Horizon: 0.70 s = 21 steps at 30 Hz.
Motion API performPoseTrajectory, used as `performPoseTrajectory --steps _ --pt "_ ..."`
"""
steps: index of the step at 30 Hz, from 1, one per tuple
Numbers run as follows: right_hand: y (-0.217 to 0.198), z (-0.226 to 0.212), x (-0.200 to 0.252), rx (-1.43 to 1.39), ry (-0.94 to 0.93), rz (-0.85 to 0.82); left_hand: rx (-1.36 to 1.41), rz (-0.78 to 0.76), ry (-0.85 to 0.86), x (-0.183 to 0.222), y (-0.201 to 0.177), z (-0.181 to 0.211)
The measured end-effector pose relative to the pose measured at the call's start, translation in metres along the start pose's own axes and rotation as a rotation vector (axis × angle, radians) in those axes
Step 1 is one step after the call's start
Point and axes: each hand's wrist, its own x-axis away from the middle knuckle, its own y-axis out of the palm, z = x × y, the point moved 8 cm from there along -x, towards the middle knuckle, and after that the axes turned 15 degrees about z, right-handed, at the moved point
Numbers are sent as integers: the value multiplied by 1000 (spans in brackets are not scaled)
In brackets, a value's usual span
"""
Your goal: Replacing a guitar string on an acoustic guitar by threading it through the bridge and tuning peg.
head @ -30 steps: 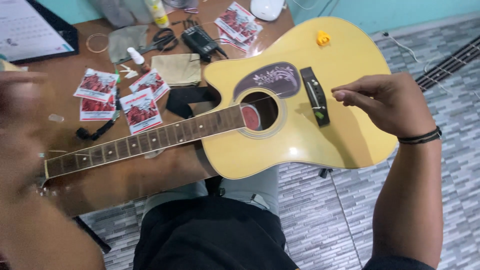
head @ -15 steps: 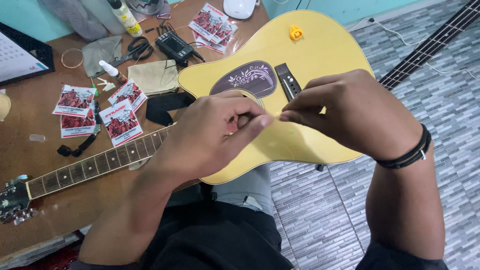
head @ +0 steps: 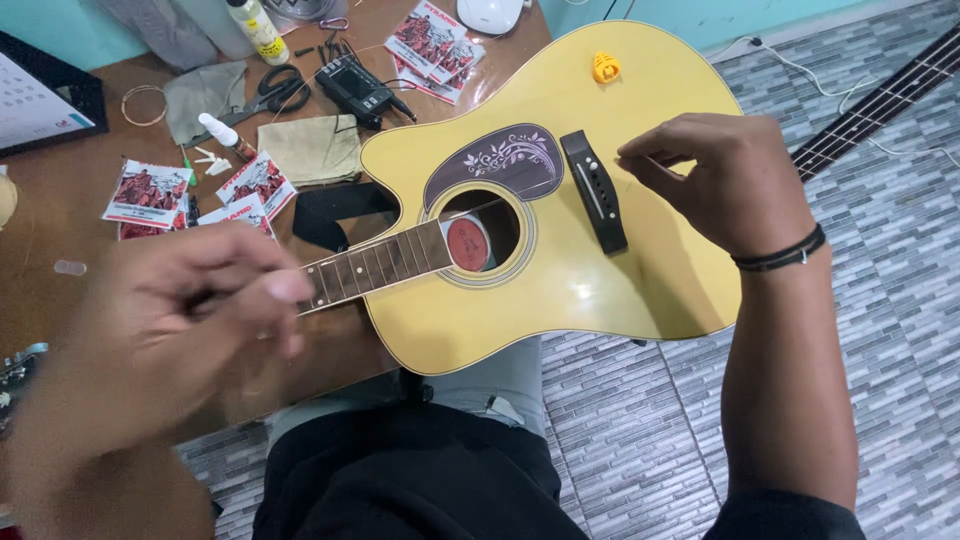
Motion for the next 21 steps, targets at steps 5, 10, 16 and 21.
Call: performPoseTrajectory --steps 5,10,16,21 --pt "18 25 6 -61 81 26 -43 241 67 15 -39 -11" --pt "24 26 5 -122 108 50 -96 297 86 14 -42 -12" --pt "29 35 8 -160 185 48 -83 313 91 13 -41 -12" --pt "36 41 11 -200 228 32 -61 304 83 14 -41 -15"
